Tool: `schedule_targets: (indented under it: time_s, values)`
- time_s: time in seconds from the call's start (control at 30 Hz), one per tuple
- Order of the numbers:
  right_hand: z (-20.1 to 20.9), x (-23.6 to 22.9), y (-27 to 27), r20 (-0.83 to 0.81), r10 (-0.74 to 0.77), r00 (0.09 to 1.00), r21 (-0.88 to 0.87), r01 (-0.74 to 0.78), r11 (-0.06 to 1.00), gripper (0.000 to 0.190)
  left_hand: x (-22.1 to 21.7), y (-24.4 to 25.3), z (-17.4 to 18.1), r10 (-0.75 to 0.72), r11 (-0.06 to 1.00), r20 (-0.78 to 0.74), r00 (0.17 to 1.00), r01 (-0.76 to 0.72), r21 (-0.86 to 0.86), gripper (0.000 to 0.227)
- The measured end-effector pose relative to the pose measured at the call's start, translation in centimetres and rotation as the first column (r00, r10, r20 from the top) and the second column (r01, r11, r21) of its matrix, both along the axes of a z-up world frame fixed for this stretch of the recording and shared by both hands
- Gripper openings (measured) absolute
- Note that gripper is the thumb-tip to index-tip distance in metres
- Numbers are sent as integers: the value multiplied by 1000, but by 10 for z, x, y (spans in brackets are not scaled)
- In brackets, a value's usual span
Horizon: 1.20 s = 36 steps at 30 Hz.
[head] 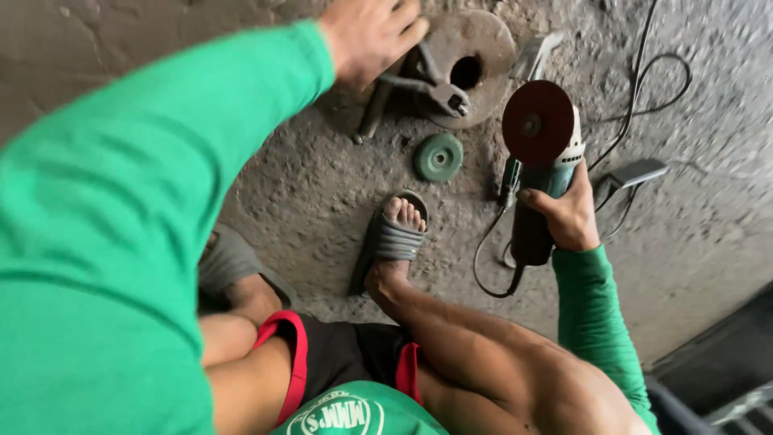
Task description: Grind a metal rod and hammer it into a metal base on the workshop floor
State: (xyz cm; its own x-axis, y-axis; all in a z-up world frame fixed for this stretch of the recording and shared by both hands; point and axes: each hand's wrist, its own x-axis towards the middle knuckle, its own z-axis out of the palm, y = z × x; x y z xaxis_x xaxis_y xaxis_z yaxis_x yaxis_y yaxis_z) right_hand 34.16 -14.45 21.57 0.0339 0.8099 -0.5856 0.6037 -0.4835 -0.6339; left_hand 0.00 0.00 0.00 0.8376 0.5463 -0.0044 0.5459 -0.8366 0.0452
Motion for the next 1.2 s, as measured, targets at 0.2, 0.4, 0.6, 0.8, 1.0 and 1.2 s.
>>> schedule_targets:
  time_s: [0.2, 0.4, 0.6, 0.8, 1.0, 1.2]
  values:
    - [-10, 13, -20, 38, -23, 999, 39, 22, 999, 70, -10, -93, 35, 356, 931, 117, 927, -341, -128, 67]
    - [-26, 7, -20, 208, -46, 977, -59, 59, 996, 82, 35, -159, 4, 466, 858, 166, 869, -398, -324, 103]
    - [-10, 11, -22, 206, -103, 973, -86, 123, 989, 81, 48, -170, 24, 534, 837, 216, 818, -474, -274, 88]
    - [-20, 33, -37, 176, -161, 971, -83, 178, 981, 81, 16, -157, 42, 536, 820, 150, 831, -471, -325, 97]
    - [-22, 27, -34, 136, -106, 985, -86, 118, 989, 84, 19, -159, 18, 533, 845, 354, 769, -507, -171, 79]
    - [-34, 29, -35, 162, -95, 982, -112, 114, 987, 92, 63, -182, 4, 584, 809, 292, 757, -513, -287, 76]
